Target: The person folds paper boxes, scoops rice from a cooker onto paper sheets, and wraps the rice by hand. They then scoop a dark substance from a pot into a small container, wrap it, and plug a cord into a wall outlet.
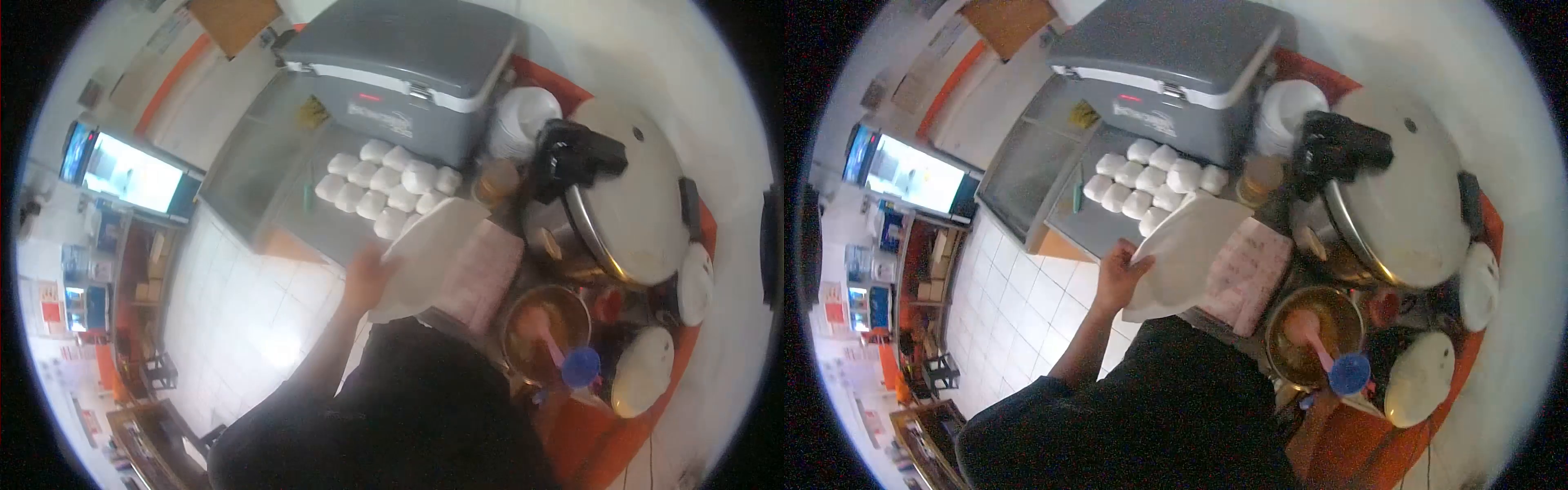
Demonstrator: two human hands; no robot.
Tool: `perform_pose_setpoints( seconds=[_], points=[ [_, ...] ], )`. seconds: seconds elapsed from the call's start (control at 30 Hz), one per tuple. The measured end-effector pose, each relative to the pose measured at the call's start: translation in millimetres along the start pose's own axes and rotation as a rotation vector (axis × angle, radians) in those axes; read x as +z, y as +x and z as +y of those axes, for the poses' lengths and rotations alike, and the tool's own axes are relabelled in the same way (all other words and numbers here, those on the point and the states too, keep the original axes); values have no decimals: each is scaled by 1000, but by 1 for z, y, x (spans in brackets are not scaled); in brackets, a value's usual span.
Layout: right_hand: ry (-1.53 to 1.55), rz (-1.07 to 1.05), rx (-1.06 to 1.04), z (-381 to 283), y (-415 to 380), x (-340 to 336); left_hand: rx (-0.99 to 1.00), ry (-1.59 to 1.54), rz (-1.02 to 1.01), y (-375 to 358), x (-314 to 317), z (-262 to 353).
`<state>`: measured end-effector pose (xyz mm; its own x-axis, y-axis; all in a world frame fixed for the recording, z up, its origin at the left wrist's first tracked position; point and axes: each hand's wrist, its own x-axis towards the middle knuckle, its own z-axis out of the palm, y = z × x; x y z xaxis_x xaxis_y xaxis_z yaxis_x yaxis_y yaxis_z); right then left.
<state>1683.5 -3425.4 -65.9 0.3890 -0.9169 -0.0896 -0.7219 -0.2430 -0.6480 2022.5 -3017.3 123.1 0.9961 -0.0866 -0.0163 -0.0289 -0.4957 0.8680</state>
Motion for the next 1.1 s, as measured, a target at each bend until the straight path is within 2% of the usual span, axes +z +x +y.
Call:
perform_pose_setpoints(
  seconds=[0.07, 0.1, 0.23, 0.27, 0.3, 0.33, 0.4, 0.43, 0.53, 0.6, 0.63, 0.7, 0.73, 0.77, 0.83, 0.9, 0.97, 1.03, 1.1],
  points=[
    [47, 27, -7, -29, -5, -8, 7, -52, 84, -1, -36, -14],
    [69, 30, -13, -47, -7, -12, -74, -149, 134, -2, -53, -14],
    [206, -47, -62, -133, -25, -14, 49, 51, 323, 1, -148, -29],
    [239, -92, -78, -157, -32, -11, 65, 80, 383, 1, -168, -28],
    [269, -138, -98, -182, -40, -6, -11, -193, 454, 2, -185, -16],
    [296, -197, -121, -208, -49, 1, -47, -230, 510, 2, -206, -16],
    [341, -311, -159, -257, -75, 22, -67, 2, 606, 4, -257, -41],
    [362, -388, -178, -284, -88, 36, -63, -20, 657, 4, -276, -49],
    [385, -631, -220, -361, -135, 100, -50, 87, 785, 8, -339, -61],
    [399, -751, -268, -404, -166, 158, -102, 49, 865, 8, -376, -76],
    [413, -805, -292, -422, -182, 191, -61, 29, 870, 6, -392, -79],
    [447, -878, -340, -449, -211, 268, -120, 26, 892, -1, -425, -98],
    [525, -871, -466, -469, -228, 304, -138, 62, 903, -7, -442, -111],
    [472, -936, -341, -511, -252, 324, -152, 85, 913, -13, -453, -116],
    [440, -869, -399, -539, -283, 411, -172, 131, 944, -20, -481, -119],
    [340, -953, -358, -601, -318, 437, -182, 82, 980, -31, -501, -144],
    [365, -841, -513, -621, -338, 509, -248, -21, 1015, -31, -516, -153],
    [356, -677, -689, -644, -359, 544, -206, -156, 970, -17, -525, -157],
    [271, -790, -622, -658, -367, 574, -207, -281, 943, 6, -530, -156]
  ],
)
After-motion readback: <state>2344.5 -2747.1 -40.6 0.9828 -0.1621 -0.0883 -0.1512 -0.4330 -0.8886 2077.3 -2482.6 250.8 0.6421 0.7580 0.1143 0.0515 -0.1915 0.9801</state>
